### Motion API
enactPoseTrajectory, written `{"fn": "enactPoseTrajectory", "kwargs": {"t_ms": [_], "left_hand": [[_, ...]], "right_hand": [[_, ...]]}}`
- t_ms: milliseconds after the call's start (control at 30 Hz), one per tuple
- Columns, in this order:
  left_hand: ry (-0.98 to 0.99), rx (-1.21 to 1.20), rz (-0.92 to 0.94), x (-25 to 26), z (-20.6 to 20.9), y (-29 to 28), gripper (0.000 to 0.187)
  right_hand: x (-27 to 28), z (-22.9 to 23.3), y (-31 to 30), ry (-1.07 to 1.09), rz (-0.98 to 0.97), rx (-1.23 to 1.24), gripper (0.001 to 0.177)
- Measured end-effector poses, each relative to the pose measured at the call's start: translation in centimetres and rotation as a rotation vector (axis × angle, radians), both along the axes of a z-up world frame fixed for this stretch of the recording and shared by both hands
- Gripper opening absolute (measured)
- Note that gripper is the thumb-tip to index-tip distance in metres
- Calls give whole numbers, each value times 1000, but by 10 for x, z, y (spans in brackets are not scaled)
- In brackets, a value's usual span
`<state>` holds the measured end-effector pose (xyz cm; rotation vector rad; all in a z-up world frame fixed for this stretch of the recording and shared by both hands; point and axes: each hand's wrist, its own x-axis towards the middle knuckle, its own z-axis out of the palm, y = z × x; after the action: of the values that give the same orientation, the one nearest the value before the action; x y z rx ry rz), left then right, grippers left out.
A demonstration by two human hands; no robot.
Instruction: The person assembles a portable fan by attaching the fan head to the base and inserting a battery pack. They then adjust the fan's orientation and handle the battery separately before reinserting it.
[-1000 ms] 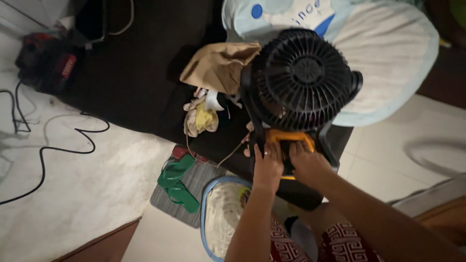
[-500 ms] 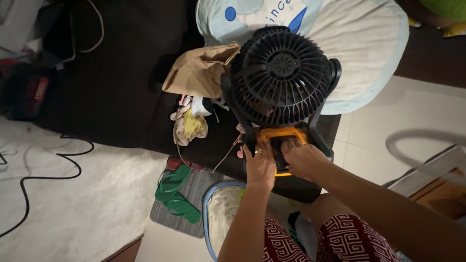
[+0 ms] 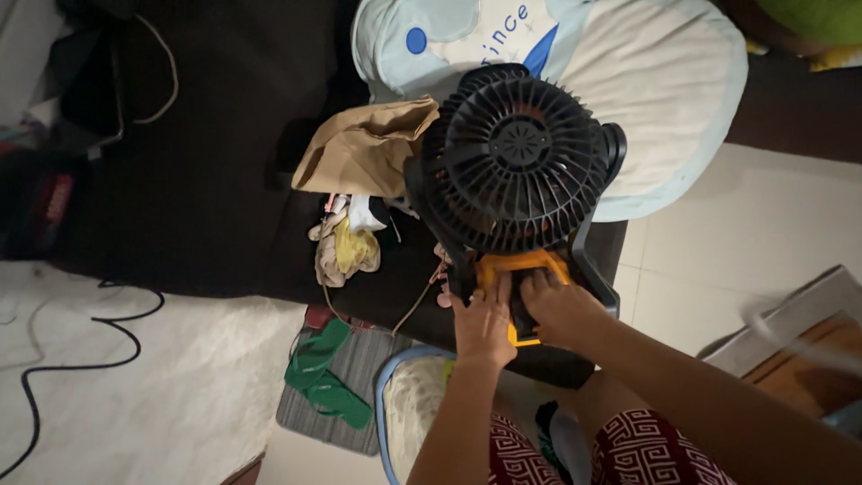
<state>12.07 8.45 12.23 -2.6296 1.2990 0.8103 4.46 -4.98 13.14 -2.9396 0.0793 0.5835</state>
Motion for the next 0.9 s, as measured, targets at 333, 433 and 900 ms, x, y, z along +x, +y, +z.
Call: {"fn": "enactPoseTrajectory", "kwargs": {"t_ms": [333,433,900], "left_hand": [[56,34,17,7,14,-3,120],[55,33,7,7,15,-1,126],[359,22,-125,44,-19,-14,154]], "right_hand": [[-3,6,-7,84,146,-66,57],[-8,0,-8,7,193,-76,66],[-20,3,-16,-2,293,-90,71]]}}
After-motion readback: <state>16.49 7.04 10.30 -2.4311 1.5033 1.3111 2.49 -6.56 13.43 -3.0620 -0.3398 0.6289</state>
